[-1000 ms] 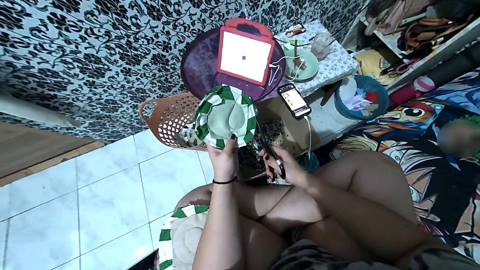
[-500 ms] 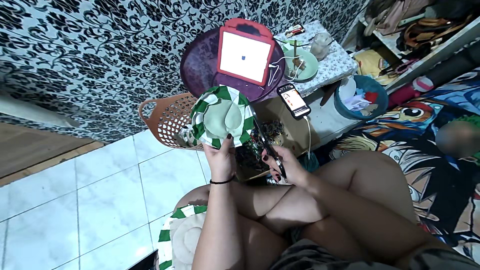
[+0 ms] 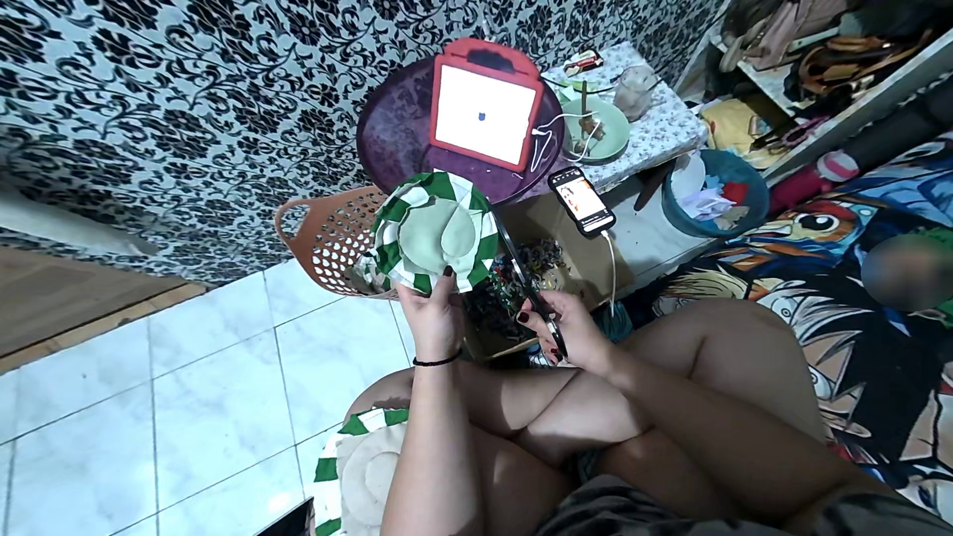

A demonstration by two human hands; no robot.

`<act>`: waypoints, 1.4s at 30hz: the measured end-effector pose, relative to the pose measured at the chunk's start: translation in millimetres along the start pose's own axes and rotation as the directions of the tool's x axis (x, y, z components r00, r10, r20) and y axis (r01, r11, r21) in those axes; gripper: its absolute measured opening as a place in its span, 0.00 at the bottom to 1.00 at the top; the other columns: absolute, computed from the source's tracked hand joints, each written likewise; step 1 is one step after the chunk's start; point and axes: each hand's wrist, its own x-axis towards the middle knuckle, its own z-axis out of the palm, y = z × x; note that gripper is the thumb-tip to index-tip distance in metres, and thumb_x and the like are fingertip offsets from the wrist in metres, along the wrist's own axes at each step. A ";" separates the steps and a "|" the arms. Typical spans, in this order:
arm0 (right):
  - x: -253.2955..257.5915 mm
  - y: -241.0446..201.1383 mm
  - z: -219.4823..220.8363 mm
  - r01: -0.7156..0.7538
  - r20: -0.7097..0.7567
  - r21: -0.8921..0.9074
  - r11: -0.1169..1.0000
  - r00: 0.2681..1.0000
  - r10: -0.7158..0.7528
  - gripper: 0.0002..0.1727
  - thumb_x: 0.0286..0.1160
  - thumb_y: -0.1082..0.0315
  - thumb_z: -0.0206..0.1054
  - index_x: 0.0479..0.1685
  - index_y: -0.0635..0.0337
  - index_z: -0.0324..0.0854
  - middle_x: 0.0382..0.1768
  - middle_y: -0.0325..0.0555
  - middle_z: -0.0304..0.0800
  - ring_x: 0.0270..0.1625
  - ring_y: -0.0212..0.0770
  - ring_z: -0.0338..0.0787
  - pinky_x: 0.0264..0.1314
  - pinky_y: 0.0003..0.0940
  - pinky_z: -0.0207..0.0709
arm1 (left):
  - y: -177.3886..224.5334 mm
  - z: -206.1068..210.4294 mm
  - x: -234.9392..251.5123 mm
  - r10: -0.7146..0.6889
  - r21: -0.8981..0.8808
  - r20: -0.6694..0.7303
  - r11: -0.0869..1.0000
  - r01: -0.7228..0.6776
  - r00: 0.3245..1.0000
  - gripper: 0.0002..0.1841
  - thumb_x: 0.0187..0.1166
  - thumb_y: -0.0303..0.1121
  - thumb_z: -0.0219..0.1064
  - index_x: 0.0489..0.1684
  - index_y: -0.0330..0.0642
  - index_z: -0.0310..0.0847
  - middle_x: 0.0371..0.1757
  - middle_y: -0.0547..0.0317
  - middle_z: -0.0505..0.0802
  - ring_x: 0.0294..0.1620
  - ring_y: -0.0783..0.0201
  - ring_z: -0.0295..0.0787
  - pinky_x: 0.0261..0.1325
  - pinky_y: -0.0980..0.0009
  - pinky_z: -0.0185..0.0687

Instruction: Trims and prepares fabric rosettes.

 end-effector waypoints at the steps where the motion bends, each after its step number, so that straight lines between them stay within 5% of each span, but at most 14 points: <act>1: -0.4 -0.1 0.4 0.000 -0.005 -0.004 1.000 1.000 0.000 0.14 0.81 0.60 0.71 0.50 0.64 0.79 0.22 0.37 0.78 0.12 0.26 0.73 0.15 0.21 0.73 | -0.1 -0.1 0.2 0.002 0.003 -0.002 1.000 -0.002 1.000 0.31 0.76 0.11 0.58 0.76 0.48 0.57 0.62 0.57 0.86 0.58 0.62 0.90 0.58 0.59 0.90; 12: 3.6 1.5 -7.1 -0.020 0.085 -0.021 1.000 0.996 0.022 0.19 0.84 0.57 0.66 0.60 0.65 0.76 0.27 0.40 0.78 0.19 0.30 0.80 0.25 0.26 0.82 | 0.9 -1.9 1.6 -0.014 0.016 -0.020 1.000 0.014 1.000 0.31 0.76 0.11 0.58 0.76 0.47 0.57 0.62 0.57 0.86 0.57 0.62 0.90 0.58 0.59 0.90; 31: 4.7 -8.6 -11.8 -0.049 -0.012 -0.033 0.998 0.999 0.049 0.14 0.83 0.61 0.68 0.53 0.64 0.79 0.23 0.39 0.77 0.15 0.28 0.76 0.18 0.23 0.77 | 2.1 -4.8 2.4 -0.069 0.078 0.031 0.995 0.066 0.997 0.30 0.74 0.11 0.57 0.74 0.47 0.60 0.59 0.59 0.87 0.54 0.64 0.90 0.57 0.61 0.90; 42: 3.3 -8.4 -9.4 -0.045 -0.029 -0.027 0.999 0.999 0.044 0.13 0.82 0.63 0.70 0.50 0.65 0.80 0.24 0.39 0.78 0.13 0.26 0.73 0.15 0.21 0.73 | 3.6 -7.7 7.0 -0.055 0.117 -0.017 0.992 0.057 0.998 0.32 0.79 0.15 0.59 0.82 0.49 0.57 0.65 0.56 0.84 0.58 0.61 0.89 0.57 0.58 0.90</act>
